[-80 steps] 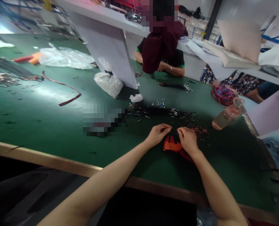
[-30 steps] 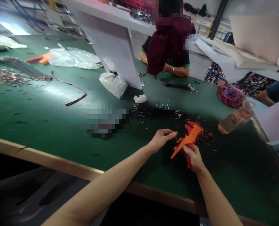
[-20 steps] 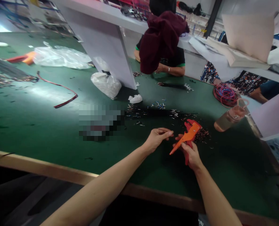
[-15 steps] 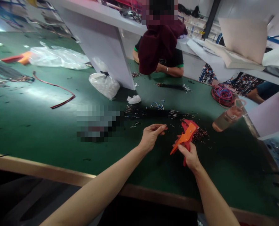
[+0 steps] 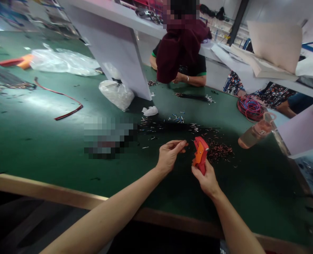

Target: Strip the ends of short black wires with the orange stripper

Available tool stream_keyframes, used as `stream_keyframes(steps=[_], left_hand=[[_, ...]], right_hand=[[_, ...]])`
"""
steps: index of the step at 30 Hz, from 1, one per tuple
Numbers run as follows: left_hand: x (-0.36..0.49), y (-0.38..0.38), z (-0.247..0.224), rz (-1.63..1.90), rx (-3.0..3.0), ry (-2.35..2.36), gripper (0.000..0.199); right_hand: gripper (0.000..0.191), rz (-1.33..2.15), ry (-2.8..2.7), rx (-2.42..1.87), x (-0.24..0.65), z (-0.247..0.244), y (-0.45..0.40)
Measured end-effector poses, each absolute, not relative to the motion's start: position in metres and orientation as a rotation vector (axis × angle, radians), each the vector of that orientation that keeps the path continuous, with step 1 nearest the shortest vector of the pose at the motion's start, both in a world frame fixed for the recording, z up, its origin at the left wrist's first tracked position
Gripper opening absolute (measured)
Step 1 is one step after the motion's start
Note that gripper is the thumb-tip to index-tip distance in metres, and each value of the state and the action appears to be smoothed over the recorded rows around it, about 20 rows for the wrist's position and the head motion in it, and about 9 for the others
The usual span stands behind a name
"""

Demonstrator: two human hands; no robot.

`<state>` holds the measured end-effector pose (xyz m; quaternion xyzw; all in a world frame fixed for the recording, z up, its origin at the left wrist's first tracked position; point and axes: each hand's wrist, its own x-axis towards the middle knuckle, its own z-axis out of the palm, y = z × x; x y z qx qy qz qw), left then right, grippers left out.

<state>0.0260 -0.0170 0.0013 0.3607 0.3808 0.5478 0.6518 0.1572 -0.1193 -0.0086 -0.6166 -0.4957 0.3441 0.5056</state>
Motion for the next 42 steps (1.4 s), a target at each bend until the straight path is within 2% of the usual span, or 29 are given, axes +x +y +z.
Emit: stream_keyframes(steps=[14,42], left_hand=[[0.027,-0.026,0.009,1.224,0.894,0.854,0.031],[0.030,-0.038,0.005,1.067,1.039,0.679,0.028]], right_hand=[[0.025,1.001,-1.027,-1.308,0.159,-0.015,-0.117],[0.026,0.966,-1.020,-1.308,0.163,-0.017,-0.115]])
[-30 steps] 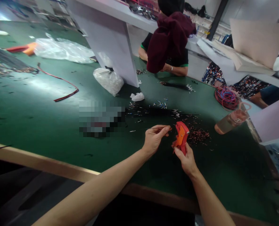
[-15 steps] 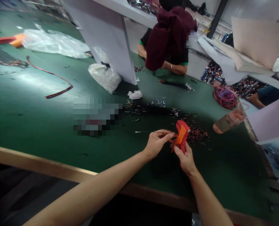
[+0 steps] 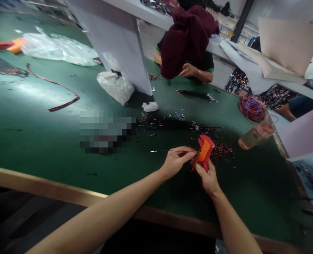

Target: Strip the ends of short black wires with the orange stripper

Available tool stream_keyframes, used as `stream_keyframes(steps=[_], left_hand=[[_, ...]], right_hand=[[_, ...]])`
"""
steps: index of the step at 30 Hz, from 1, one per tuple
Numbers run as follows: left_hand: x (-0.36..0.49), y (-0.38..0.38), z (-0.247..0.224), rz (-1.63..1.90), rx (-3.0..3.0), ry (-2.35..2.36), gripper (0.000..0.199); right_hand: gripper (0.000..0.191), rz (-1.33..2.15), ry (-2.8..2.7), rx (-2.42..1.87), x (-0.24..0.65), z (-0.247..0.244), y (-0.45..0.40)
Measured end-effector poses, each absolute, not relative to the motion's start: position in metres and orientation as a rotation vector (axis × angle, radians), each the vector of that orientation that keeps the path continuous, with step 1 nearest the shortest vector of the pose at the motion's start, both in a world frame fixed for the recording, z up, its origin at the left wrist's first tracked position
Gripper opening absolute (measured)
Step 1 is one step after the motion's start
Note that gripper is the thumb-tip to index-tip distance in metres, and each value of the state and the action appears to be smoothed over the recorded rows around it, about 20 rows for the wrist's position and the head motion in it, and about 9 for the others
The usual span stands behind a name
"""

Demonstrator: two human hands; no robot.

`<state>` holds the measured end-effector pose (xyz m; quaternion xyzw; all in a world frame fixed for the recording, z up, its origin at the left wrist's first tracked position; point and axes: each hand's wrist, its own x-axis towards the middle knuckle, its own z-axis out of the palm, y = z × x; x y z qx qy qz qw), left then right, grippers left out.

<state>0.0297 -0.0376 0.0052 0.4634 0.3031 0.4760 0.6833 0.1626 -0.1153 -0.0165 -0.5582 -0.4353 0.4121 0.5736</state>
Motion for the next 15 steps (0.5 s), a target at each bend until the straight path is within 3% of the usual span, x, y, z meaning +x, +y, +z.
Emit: stream_keyframes(steps=[15], left_hand=[[0.0297,-0.0366,-0.0026,1.021,1.095,0.632,0.026]], right_hand=[[0.019,0.928,-1.024,-1.313,0.1623,-0.0237,-0.1133]])
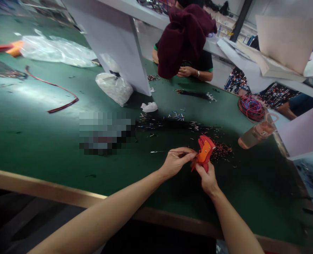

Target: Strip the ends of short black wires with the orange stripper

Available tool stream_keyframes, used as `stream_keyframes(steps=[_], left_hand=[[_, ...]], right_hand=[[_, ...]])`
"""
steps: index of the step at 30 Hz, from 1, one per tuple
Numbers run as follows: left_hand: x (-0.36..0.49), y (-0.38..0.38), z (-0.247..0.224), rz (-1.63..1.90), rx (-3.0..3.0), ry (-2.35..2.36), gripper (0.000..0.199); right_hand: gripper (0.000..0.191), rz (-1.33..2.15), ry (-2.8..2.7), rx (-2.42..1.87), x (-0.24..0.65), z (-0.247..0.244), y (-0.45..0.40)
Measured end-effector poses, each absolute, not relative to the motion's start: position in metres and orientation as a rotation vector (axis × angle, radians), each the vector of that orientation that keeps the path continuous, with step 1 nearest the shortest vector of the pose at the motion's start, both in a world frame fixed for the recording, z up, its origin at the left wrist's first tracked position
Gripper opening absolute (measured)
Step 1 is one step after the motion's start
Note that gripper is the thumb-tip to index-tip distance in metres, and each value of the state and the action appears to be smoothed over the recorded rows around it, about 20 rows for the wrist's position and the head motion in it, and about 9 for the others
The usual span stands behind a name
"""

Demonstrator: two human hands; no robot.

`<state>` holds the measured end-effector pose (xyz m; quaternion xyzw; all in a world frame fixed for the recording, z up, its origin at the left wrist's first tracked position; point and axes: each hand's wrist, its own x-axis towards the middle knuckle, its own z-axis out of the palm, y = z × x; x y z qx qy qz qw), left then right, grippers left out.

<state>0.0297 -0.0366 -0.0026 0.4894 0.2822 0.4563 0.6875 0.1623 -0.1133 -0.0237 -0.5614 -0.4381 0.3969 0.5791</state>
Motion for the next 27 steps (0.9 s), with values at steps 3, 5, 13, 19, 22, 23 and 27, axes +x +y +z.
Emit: stream_keyframes(steps=[3,5,13,19,22,23,27], left_hand=[[0.029,-0.036,-0.002,1.026,1.103,0.640,0.023],[0.028,-0.036,-0.002,1.016,1.109,0.632,0.021],[0.028,-0.036,-0.002,0.991,1.152,0.613,0.019],[0.027,-0.036,0.002,0.989,1.161,0.612,0.022],[0.028,-0.037,0.003,0.989,1.145,0.604,0.023],[0.028,-0.037,0.003,0.986,1.137,0.607,0.024],[0.028,-0.034,0.004,0.998,1.064,0.625,0.030]], right_hand=[[0.022,0.890,-1.051,-1.340,0.160,-0.023,-0.112],[0.025,0.869,-1.066,-1.347,0.158,-0.024,-0.111],[0.033,0.918,-1.047,-1.293,0.156,-0.026,-0.113],[0.041,0.982,-0.958,-1.291,0.152,-0.020,-0.116],[0.046,1.011,-0.853,-1.273,0.148,-0.021,-0.115],[0.047,1.021,-0.823,-1.256,0.147,-0.020,-0.115],[0.042,1.086,-0.794,-1.153,0.149,-0.013,-0.111]])
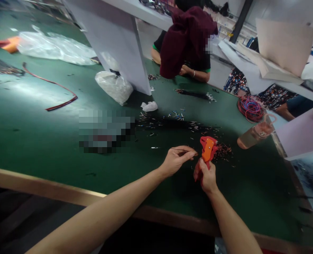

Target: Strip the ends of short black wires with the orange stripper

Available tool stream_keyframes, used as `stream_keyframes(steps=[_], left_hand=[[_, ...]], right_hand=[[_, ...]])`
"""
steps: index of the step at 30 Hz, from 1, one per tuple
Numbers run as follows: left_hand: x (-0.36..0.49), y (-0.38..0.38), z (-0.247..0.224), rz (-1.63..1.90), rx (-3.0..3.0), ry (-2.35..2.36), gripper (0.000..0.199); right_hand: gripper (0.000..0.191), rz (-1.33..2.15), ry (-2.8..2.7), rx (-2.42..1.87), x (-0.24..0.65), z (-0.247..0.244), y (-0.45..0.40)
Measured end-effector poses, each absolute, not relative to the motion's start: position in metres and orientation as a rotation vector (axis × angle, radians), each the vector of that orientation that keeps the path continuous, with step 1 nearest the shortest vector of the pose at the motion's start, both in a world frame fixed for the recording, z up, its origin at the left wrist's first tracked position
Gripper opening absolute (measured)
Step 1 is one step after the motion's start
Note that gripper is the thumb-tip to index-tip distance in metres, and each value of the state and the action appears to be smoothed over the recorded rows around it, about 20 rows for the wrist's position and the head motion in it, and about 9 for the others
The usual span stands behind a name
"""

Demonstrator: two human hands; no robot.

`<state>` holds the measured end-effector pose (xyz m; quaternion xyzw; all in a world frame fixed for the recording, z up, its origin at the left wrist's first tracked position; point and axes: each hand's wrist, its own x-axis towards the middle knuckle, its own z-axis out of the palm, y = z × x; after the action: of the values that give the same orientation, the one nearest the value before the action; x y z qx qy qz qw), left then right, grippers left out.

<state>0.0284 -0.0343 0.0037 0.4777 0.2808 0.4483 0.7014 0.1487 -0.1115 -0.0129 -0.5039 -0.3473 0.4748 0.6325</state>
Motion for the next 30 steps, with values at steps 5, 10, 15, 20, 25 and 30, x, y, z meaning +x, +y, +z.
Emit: stream_keyframes(steps=[5,10,15,20,25,30], left_hand=[[0.026,-0.019,0.006,1.111,0.852,0.686,0.035],[0.022,-0.007,0.007,1.150,0.702,0.682,0.038],[0.022,-0.007,0.004,1.102,0.673,0.667,0.041],[0.022,-0.010,0.005,1.037,0.632,0.608,0.040],[0.021,-0.012,0.008,1.006,0.588,0.551,0.037],[0.021,-0.014,0.009,0.980,0.575,0.580,0.038]], right_hand=[[0.034,1.338,-0.894,-1.049,0.158,-0.003,-0.113],[0.033,1.502,-0.925,-1.000,0.161,-0.006,-0.117],[0.034,1.523,-0.979,-0.960,0.161,-0.007,-0.118],[0.035,1.517,-0.978,-0.958,0.161,-0.008,-0.119],[0.036,1.581,-0.997,-0.959,0.160,-0.009,-0.120],[0.036,1.562,-1.027,-0.954,0.158,-0.007,-0.120]])
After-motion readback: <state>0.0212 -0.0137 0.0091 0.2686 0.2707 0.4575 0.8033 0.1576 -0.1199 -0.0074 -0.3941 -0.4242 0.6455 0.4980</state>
